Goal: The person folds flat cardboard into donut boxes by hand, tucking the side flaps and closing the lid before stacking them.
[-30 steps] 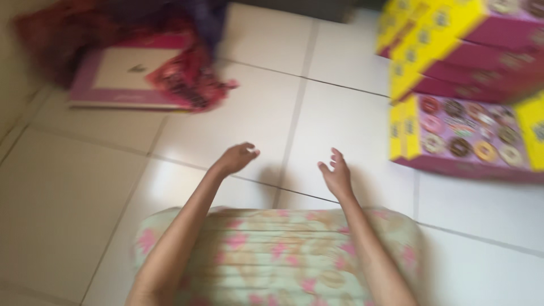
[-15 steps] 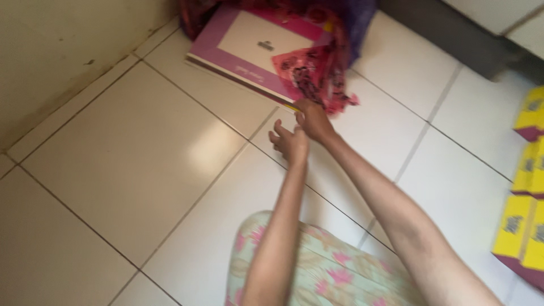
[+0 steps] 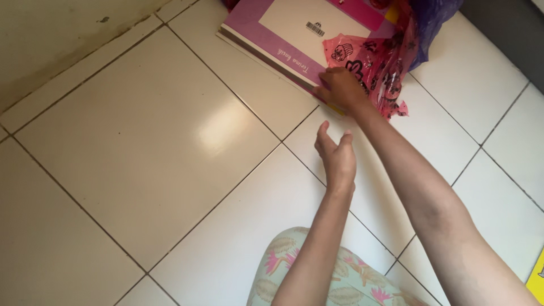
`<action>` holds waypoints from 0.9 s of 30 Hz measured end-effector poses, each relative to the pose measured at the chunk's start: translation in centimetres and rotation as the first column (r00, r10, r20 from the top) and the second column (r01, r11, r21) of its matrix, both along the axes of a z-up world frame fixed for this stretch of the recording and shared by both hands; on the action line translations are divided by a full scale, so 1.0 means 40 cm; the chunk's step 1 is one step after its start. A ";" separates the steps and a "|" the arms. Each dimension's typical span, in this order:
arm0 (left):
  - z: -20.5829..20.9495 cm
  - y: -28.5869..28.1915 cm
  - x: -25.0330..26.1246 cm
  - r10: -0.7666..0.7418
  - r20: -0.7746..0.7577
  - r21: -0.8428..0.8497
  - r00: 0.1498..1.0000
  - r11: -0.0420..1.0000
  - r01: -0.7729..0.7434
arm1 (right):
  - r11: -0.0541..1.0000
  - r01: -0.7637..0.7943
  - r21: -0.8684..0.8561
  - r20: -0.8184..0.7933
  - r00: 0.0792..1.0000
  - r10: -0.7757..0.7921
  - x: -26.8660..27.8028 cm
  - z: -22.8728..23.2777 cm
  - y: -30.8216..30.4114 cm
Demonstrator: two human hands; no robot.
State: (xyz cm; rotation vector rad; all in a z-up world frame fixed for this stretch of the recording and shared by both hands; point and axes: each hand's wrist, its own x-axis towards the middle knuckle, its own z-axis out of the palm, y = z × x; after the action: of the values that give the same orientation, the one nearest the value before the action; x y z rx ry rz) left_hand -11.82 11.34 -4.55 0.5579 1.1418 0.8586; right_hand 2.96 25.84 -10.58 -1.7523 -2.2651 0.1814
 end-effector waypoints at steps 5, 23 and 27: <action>0.044 -0.005 -0.028 -0.037 0.068 -0.041 0.997 0.998 0.040 | 1.000 -0.010 0.000 0.068 0.998 0.010 0.008 -0.004 0.010; -0.014 -0.002 0.002 -0.029 -0.006 -0.037 1.000 0.999 0.028 | 0.927 -0.019 0.374 0.616 0.752 -0.234 0.002 -0.092 0.070; -0.038 0.016 0.043 0.053 0.058 -0.027 0.997 0.998 -0.052 | 0.919 0.037 0.394 0.473 0.849 -0.237 0.031 -0.023 0.068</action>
State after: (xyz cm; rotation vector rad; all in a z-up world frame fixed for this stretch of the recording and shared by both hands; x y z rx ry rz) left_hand -10.08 11.96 -6.07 0.4806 1.1166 0.8991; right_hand 4.19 28.55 -11.49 -1.8956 -2.2726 -0.7925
